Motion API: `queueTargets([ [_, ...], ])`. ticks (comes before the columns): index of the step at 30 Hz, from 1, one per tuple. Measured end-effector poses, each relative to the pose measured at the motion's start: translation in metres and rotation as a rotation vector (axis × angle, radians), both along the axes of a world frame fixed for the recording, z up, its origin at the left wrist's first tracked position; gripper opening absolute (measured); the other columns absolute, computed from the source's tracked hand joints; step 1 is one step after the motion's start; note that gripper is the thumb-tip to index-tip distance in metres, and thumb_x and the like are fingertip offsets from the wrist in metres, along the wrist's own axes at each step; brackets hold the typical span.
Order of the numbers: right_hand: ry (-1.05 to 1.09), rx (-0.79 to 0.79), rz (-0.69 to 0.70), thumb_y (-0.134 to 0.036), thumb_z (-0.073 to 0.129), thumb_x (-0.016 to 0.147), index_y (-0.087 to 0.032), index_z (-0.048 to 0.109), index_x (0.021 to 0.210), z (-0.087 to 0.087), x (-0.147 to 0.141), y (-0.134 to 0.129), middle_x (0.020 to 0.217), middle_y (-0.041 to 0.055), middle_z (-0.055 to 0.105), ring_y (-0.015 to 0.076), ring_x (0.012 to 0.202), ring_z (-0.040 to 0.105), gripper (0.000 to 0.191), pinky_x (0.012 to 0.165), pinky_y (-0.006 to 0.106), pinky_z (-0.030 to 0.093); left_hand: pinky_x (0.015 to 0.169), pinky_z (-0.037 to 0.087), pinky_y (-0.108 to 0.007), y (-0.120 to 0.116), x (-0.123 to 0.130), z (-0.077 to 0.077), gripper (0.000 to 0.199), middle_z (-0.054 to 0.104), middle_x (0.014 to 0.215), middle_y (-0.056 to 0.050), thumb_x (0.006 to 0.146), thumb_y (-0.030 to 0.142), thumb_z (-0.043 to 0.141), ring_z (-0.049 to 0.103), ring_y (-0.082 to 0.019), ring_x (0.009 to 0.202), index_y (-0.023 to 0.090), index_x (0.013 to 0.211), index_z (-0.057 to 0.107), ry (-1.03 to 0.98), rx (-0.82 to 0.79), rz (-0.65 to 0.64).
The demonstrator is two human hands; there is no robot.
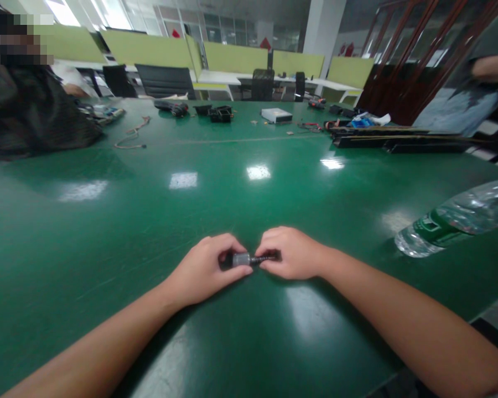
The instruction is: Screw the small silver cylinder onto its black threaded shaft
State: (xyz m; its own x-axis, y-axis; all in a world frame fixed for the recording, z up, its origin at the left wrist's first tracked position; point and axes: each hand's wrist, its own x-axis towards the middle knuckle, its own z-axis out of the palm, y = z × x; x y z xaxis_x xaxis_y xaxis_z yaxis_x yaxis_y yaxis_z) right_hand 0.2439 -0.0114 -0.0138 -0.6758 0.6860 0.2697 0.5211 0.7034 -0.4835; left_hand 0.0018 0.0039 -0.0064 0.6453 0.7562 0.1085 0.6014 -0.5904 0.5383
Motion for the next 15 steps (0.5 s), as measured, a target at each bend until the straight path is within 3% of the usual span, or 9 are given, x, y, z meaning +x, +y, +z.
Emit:
queueTargets([
  [15, -0.005, -0.021, -0.022, -0.024, 0.071, 0.081, -0.016, 0.074, 0.087, 0.0030, 0.0031, 0.0009, 0.081, 0.0030, 0.069, 0.0151, 0.076, 0.061, 0.010, 0.073, 0.027, 0.044, 0.064, 0.041, -0.027, -0.0012, 0.0000, 0.0026, 0.023, 0.068, 0.079, 0.001, 0.082, 0.043, 0.073, 0.059, -0.016, 0.070, 0.022, 0.090, 0.071, -0.018, -0.010, -0.003],
])
